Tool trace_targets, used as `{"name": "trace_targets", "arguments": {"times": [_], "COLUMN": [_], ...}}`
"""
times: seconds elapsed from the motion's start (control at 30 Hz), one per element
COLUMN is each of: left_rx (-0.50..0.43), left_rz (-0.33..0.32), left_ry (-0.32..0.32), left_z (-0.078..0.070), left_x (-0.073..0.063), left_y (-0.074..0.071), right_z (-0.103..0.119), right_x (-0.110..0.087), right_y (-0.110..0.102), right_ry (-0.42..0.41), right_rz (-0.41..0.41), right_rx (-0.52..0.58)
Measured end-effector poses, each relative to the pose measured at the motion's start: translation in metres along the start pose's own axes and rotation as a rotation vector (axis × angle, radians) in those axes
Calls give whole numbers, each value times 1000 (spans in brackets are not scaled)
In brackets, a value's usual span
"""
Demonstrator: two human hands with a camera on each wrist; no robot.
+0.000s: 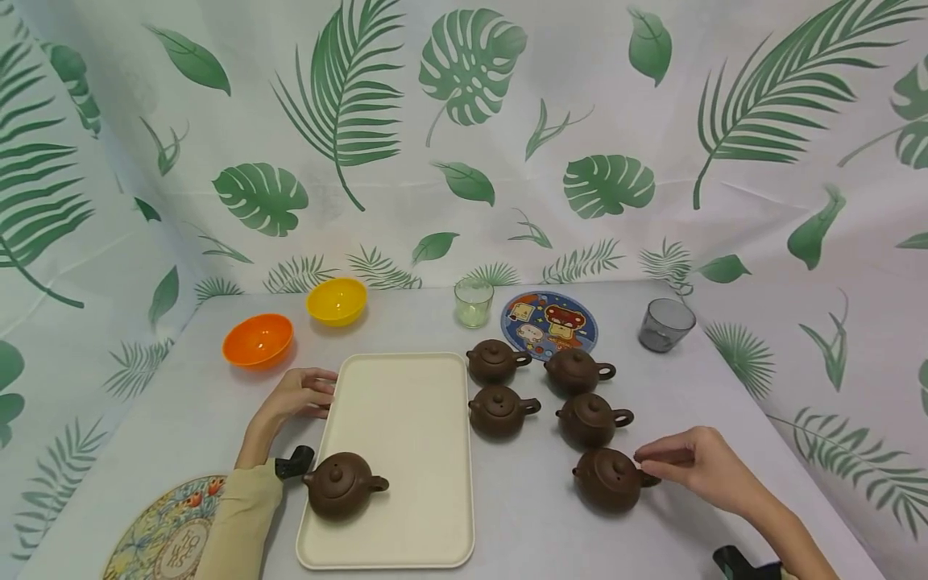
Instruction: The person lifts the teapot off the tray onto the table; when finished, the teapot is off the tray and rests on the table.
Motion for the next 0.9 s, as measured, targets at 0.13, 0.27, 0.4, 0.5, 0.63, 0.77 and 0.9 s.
{"name": "trace_targets", "arguments": {"times": [0.13,0.27,0.4,0.5,0.63,0.77,0.9], "left_rx": [11,14,-5,-6,-4,-17,-24], "left_rz": [-14,-16,-7,-1,4,4,10], "left_ry": [-12,-15,-12,-8,4,18,22], "left_z": [1,2,1,1,0,-2,-2], "left_x": [-1,0,1,2,0,-1,-2], "left_y": [-1,-1,0,1,0,0,1], "right_z": [26,63,96,115,137,153,161], "right_x": [14,35,54,67,84,95,98], "right_y": [1,31,77,114,161,200,227], "right_ry": [1,-52,-96,-92,-99,-121,-108], "right_rz": [-61,-16,69,118,149,153,166], "right_rx": [-8,83,196,239,261,255,247]}}
Point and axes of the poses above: each hand's wrist, its own x-axis towards the middle knuckle, its own y-axis out of the palm, z = x × y, the point moved 6 cm from there along x, towards the middle knuckle, and after that the axes turned 10 degrees about -z, right-handed, at the moved point
